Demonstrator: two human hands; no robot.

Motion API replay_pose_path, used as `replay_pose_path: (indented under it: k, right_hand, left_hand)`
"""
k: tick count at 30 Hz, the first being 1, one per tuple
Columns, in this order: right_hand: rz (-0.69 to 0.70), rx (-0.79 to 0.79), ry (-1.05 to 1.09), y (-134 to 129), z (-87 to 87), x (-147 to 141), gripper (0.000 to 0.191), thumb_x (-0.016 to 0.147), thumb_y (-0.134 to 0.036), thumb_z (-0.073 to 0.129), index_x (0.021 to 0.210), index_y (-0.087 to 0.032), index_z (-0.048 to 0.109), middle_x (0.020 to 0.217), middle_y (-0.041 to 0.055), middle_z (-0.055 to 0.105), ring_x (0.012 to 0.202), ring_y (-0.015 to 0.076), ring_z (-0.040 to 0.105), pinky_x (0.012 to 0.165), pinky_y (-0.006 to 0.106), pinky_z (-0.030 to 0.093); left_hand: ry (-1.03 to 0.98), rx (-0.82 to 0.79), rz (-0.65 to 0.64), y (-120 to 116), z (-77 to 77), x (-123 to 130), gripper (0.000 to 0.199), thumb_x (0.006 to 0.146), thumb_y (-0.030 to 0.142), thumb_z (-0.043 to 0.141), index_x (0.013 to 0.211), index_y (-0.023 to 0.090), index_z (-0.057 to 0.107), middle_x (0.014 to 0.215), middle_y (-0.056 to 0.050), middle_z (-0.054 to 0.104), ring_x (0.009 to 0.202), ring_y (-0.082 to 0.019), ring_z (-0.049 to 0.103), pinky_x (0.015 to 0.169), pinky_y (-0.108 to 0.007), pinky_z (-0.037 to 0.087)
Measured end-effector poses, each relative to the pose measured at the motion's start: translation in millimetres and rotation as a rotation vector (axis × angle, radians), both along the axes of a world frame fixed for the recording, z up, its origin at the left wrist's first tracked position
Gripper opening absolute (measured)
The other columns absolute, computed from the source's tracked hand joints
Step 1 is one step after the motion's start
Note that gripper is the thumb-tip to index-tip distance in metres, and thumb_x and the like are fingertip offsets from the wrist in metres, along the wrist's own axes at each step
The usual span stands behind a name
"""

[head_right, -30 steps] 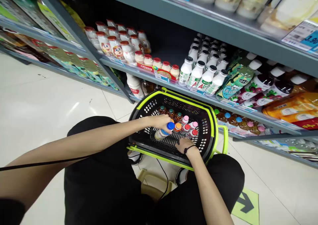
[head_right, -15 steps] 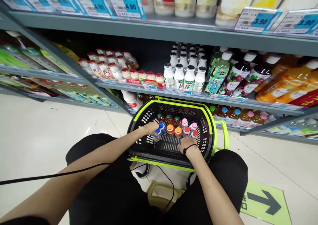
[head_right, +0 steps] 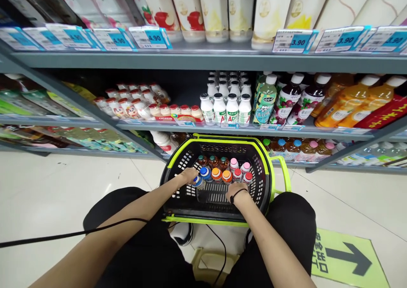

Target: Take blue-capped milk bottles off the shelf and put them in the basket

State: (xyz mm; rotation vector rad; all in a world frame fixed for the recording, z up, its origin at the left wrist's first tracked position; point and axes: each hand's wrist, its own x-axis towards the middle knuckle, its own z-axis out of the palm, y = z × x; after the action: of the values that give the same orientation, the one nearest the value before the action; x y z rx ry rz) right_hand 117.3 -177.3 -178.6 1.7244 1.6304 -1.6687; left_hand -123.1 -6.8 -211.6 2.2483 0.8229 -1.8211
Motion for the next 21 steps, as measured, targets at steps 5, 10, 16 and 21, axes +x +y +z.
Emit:
replay_pose_path:
  k: [5,10,16,21]
  right_hand:
    - [-0.024,0.001,0.029,-2.0,-1.4,-4.1,0.033,0.101,-0.039,0.063,0.124,-0.015,0.066,0.130,0.0112,0.066,0.118,0.0265,0.065,0.102,0.051,0.053]
    - [-0.023,0.028,0.020,-2.8,8.1,-5.2,0.033,0.101,-0.039,0.063,0.123,-0.015,0.066,0.128,0.0112,0.068,0.117,0.0260,0.067,0.101,0.050,0.055]
    - [0.017,0.110,0.008,-2.6,25.3,-2.3,0.033,0.102,-0.036,0.062,0.124,-0.012,0.069,0.129,0.0146,0.071,0.121,0.0270,0.068,0.103,0.049,0.055]
    - [0.018,0.176,0.032,-5.6,30.7,-6.2,0.040,0.095,-0.030,0.060,0.126,-0.007,0.072,0.129,0.0248,0.071,0.123,0.0360,0.068,0.102,0.049,0.056]
  left_hand:
    - [0.023,0.030,-0.026,2.1,10.2,1.1,0.038,0.097,0.036,0.066,0.127,0.015,0.062,0.131,-0.012,0.063,0.116,-0.026,0.064,0.098,-0.049,0.055]
    - [0.064,0.075,-0.030,-7.0,31.3,24.2,0.037,0.096,0.035,0.066,0.127,0.015,0.063,0.130,-0.012,0.064,0.116,-0.026,0.064,0.098,-0.049,0.056]
    - [0.002,0.142,0.002,-24.1,72.8,80.9,0.030,0.094,0.033,0.069,0.118,0.014,0.067,0.121,-0.010,0.069,0.110,-0.023,0.068,0.095,-0.045,0.058]
    - [-0.349,0.242,-0.029,-12.6,142.7,157.0,0.028,0.097,0.034,0.060,0.105,0.010,0.072,0.104,-0.020,0.074,0.097,-0.033,0.073,0.086,-0.046,0.057]
